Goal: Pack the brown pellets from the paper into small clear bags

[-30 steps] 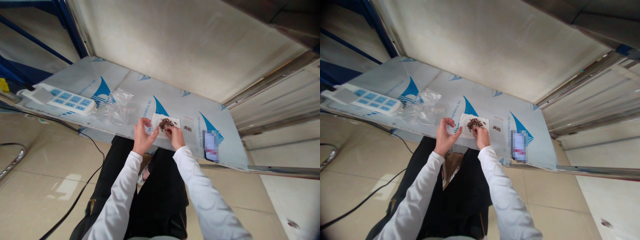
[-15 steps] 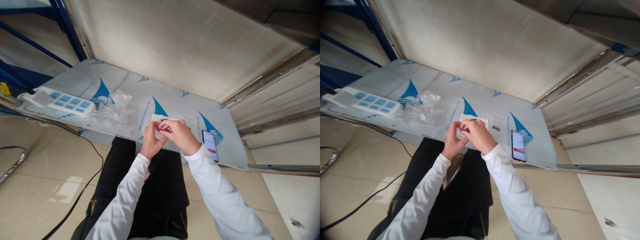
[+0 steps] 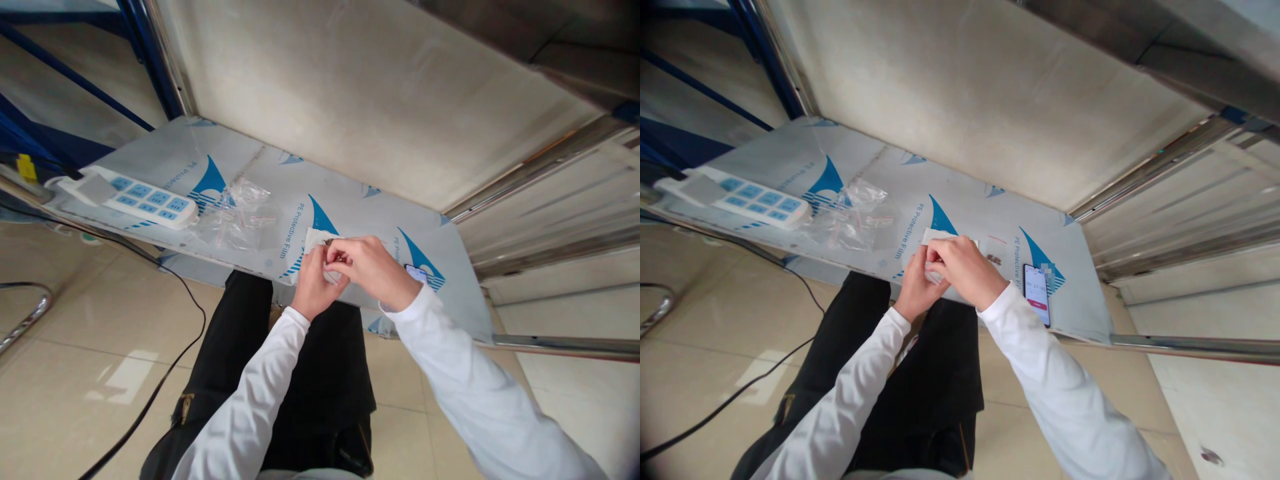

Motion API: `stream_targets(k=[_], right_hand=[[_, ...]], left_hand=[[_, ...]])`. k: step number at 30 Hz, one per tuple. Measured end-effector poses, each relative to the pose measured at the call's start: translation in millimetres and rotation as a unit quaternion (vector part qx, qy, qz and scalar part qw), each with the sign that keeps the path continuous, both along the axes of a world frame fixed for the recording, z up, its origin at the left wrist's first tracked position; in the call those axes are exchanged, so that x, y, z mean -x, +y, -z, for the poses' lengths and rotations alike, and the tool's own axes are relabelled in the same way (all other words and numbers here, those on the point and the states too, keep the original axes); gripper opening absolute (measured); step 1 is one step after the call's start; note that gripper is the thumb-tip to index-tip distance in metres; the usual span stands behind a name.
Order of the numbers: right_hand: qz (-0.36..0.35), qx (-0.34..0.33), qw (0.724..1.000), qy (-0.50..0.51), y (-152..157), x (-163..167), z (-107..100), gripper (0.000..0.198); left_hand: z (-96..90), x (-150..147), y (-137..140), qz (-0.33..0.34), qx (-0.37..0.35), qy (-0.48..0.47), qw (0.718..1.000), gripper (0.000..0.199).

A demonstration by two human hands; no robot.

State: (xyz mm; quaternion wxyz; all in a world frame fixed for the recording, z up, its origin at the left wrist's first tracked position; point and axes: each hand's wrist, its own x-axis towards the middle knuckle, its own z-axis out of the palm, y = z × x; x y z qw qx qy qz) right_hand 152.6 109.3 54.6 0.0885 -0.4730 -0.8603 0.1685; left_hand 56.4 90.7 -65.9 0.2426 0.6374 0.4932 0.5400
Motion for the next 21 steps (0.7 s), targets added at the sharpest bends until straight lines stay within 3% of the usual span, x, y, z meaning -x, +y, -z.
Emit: stream_targets(k=[6, 10, 13, 15, 18, 21], right_hand=[[-0.001, 0.028, 0.999, 0.029, -6, 4, -10, 0.015], [0.028, 0.035, 0.99, 0.134, -6, -9, -4, 0.012], [0.128, -0.018, 0.972, 0.196, 1, -29, 32, 0.016], [0.171, -0.025, 0.973, 0.155, 7, -38, 68, 0.015], [0.177, -0.017, 0.98, 0.085, 15, -42, 121, 0.015], [0.199, -0.036, 0.977, 0.075, 20, -37, 153, 0.016]], left_hand=[[-2.5, -1, -2, 0.013, 0.004, -0.032, 0.999, 0.031], [-5.2, 7, -1, 0.006, 0.003, -0.066, 0.998, 0.031], [-3.1, 22, 4, -0.028, 0.003, -0.079, 0.997, 0.03], [0.3, 34, 9, -0.055, 0.01, -0.085, 0.995, 0.032], [5.4, 49, 14, -0.079, 0.02, -0.082, 0.993, 0.035], [8.8, 55, 16, -0.089, 0.018, -0.081, 0.993, 0.036]])
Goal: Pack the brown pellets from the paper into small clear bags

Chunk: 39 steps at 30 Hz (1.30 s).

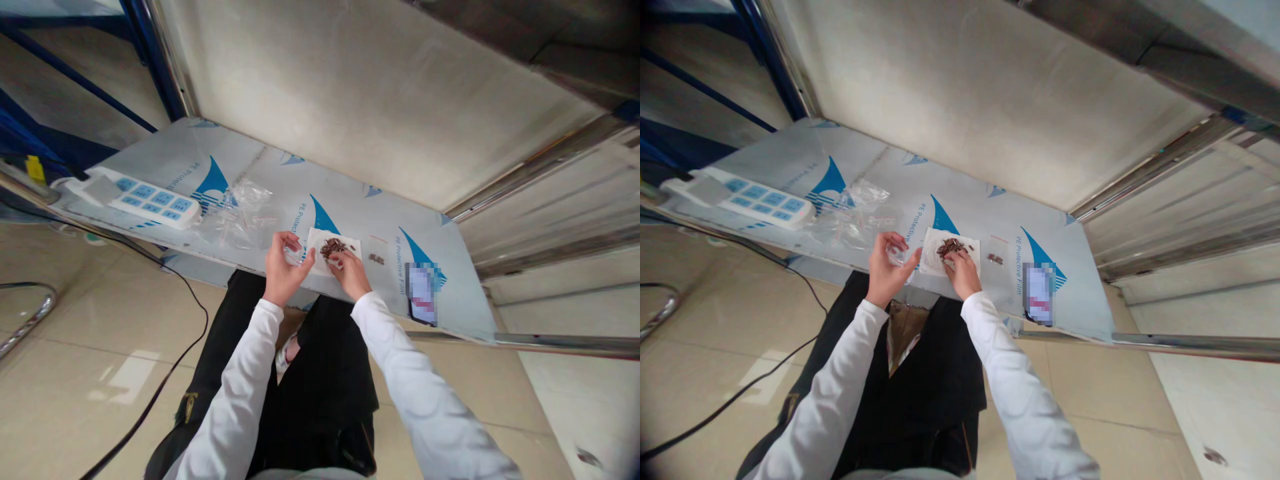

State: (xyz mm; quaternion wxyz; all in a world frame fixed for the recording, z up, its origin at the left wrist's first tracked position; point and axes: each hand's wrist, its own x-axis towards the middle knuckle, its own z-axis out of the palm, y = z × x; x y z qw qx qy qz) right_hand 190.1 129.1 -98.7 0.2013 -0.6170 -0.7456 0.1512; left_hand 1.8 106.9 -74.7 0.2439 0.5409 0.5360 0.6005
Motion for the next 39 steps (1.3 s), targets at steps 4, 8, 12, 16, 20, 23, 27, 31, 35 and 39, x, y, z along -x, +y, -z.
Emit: stream_targets(k=[4, 8, 12, 16, 20, 23, 27, 31, 35, 39], right_hand=[[0.053, -0.025, 0.998, -0.025, 3, 6, 17, 0.01], [0.061, -0.042, 0.997, -0.034, 2, 8, 20, 0.009], [0.077, -0.054, 0.995, -0.025, -1, 1, 15, 0.014], [0.101, -0.037, 0.994, -0.024, -2, -5, 10, 0.013], [0.128, -0.015, 0.991, -0.027, -1, -1, 12, 0.008], [0.152, -0.008, 0.988, -0.02, 2, 4, 14, 0.007], [0.163, -0.012, 0.987, 0.013, 0, 5, 6, 0.004], [0.156, -0.055, 0.981, 0.103, -23, 12, -36, 0.016], [0.034, -0.089, 0.974, 0.205, -42, 29, -97, 0.014], [-0.099, -0.034, 0.992, 0.071, -41, 39, -126, 0.009]], left_hand=[[2.0, -2, 0, 0.002, 0.005, 0.003, 1.0, 0.036], [2.5, -4, 0, 0.005, 0.009, 0.008, 1.0, 0.034], [3.3, -3, 0, 0.001, 0.012, 0.008, 1.0, 0.034], [4.5, -4, 0, 0.007, 0.015, 0.009, 1.0, 0.034], [4.0, -7, -1, 0.02, 0.018, 0.01, 1.0, 0.033], [3.1, -8, -2, 0.022, 0.021, 0.012, 0.999, 0.033], [2.0, -10, -3, 0.019, 0.025, 0.022, 0.999, 0.033], [-0.9, -16, -4, 0.038, 0.01, 0.038, 0.999, 0.031], [-4.9, -27, -9, 0.076, -0.009, 0.045, 0.996, 0.032], [-8.5, -38, -14, 0.111, -0.007, 0.027, 0.993, 0.031]])
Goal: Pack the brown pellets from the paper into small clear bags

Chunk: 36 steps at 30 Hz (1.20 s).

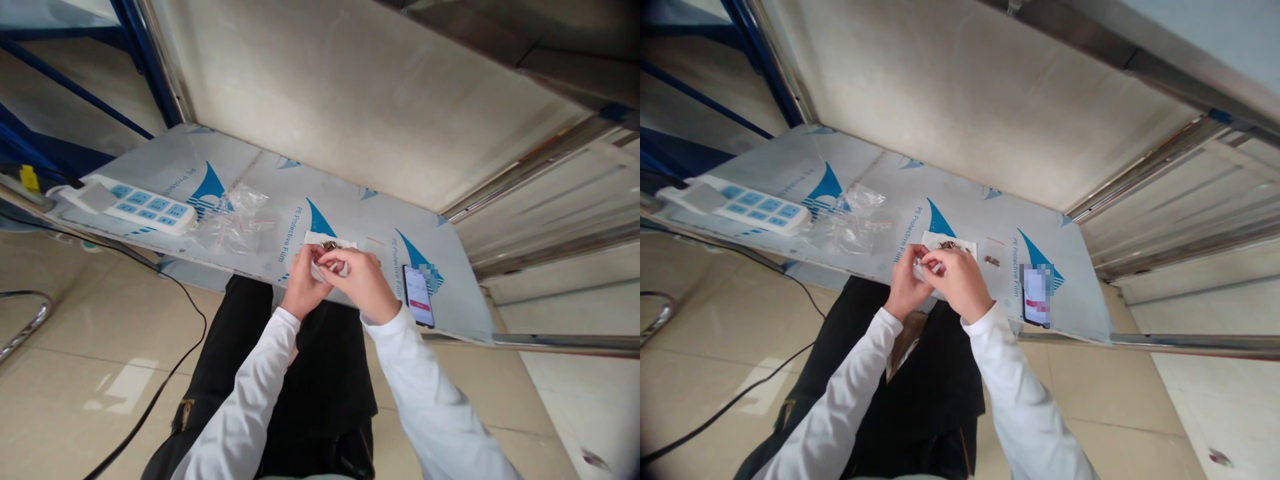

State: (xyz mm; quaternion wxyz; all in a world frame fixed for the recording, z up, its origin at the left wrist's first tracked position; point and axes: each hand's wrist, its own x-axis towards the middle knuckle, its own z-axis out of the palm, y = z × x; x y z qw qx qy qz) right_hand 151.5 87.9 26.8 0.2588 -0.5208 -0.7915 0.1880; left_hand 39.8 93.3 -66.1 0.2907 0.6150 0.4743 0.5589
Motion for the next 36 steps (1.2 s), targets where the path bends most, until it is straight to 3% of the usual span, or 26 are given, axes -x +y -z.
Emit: stream_targets(k=[2, 5, 10, 12, 15, 18, 21, 23, 26, 28, 30, 36], right_hand=[[-0.047, -0.003, 0.997, -0.062, 2, -1, -2, 0.013], [-0.081, -0.001, 0.994, -0.076, 1, -7, 0, 0.021], [-0.054, 0.028, 0.997, -0.052, -1, -23, -3, 0.01], [-0.042, 0.018, 0.998, -0.047, -1, -31, -8, 0.008], [-0.039, -0.012, 0.998, -0.043, -3, -41, -18, 0.01], [-0.004, -0.047, 0.999, -0.025, -9, -46, -23, 0.011], [0.038, -0.063, 0.997, 0.027, -13, -46, -17, 0.011], [0.086, -0.053, 0.99, 0.102, -13, -43, -8, 0.024], [0.147, 0.044, 0.957, 0.245, -10, -39, 5, 0.05], [0.146, 0.127, 0.932, 0.308, -8, -37, 9, 0.04], [0.139, 0.156, 0.919, 0.336, -8, -39, 9, 0.032], [0.117, 0.047, 0.957, 0.262, -20, -46, -9, 0.026]], left_hand=[[-1.3, -3, -1, 0.011, -0.003, -0.007, 1.0, 0.032], [-3.0, -3, -1, 0.018, -0.009, -0.021, 1.0, 0.039], [-10.6, 4, -3, 0.093, -0.006, -0.027, 0.995, 0.063], [-15.5, 6, -4, 0.131, 0.016, -0.076, 0.988, 0.056], [-22.4, 5, -2, 0.157, 0.087, -0.193, 0.965, 0.028], [-27.2, 1, 1, 0.147, 0.118, -0.292, 0.938, 0.026], [-28.7, -4, 3, 0.132, 0.123, -0.359, 0.916, 0.029], [-28.7, -7, 2, 0.129, 0.129, -0.384, 0.905, 0.026], [-30.3, -8, 0, 0.137, 0.131, -0.408, 0.893, 0.024], [-33.5, -6, -1, 0.15, 0.137, -0.398, 0.895, 0.027], [-38.1, 0, -2, 0.168, 0.148, -0.356, 0.907, 0.028], [-52.6, 26, -1, 0.22, 0.134, -0.114, 0.96, 0.022]])
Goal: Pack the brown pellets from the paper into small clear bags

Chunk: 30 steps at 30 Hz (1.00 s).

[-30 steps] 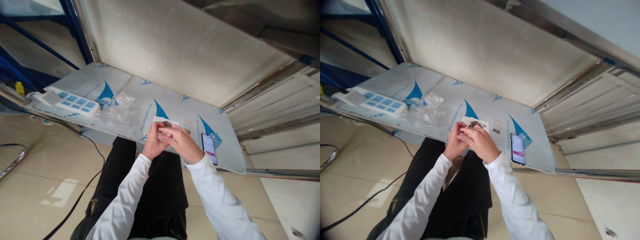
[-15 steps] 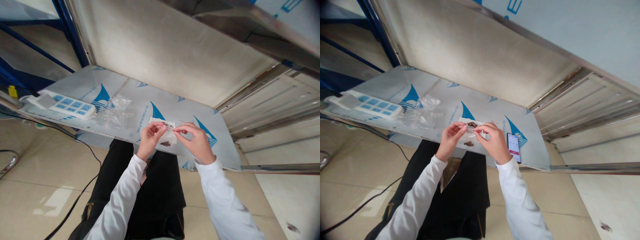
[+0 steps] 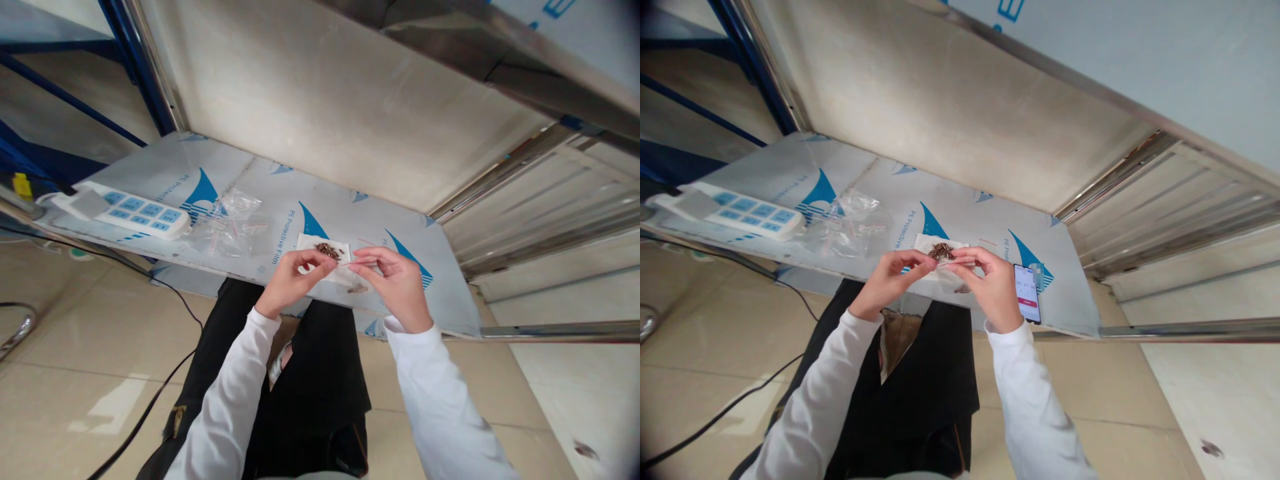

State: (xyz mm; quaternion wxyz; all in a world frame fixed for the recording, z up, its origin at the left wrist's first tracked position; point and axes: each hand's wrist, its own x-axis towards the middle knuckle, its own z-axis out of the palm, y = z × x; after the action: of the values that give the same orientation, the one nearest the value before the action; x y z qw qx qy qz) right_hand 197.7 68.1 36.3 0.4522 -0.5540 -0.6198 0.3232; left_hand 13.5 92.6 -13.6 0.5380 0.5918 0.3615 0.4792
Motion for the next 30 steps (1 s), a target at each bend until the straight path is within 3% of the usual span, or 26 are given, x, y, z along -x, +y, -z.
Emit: stream_targets(k=[3, 6, 9, 11, 17, 20, 22, 25, 27, 30], right_hand=[[-0.01, -0.021, 1.0, -0.008, -6, 0, -7, 0.041], [-0.025, 0.037, 0.998, 0.034, -8, -2, -7, 0.057], [-0.034, 0.096, 0.994, 0.038, -8, -7, -4, 0.034], [-0.034, 0.093, 0.995, 0.016, -10, -11, -7, 0.024], [-0.121, 0.09, 0.983, -0.102, -15, -18, -35, 0.019], [-0.15, 0.1, 0.97, -0.161, -15, -19, -50, 0.017], [-0.153, 0.111, 0.966, -0.177, -13, -20, -56, 0.017], [-0.151, 0.153, 0.967, -0.137, -10, -23, -56, 0.016], [-0.147, 0.179, 0.969, -0.087, -9, -26, -53, 0.017], [-0.134, 0.19, 0.972, -0.033, -8, -29, -48, 0.018]], left_hand=[[-8.0, 2, -2, 0.022, -0.015, 0.014, 1.0, 0.021], [-15.6, -3, -6, 0.049, 0.032, -0.076, 0.995, 0.023], [-20.0, -7, -9, 0.081, 0.082, -0.135, 0.984, 0.023], [-21.0, -6, -9, 0.126, 0.104, -0.131, 0.978, 0.02], [-19.8, -4, -12, 0.27, 0.155, -0.106, 0.944, 0.014], [-18.6, -10, -14, 0.307, 0.173, -0.101, 0.93, 0.018], [-19.7, -14, -14, 0.286, 0.157, -0.084, 0.942, 0.023], [-26.3, -16, -15, 0.138, 0.066, -0.079, 0.985, 0.025], [-32.6, -15, -16, 0.057, -0.007, -0.072, 0.996, 0.021], [-39.4, -13, -19, 0.046, -0.078, -0.009, 0.996, 0.014]])
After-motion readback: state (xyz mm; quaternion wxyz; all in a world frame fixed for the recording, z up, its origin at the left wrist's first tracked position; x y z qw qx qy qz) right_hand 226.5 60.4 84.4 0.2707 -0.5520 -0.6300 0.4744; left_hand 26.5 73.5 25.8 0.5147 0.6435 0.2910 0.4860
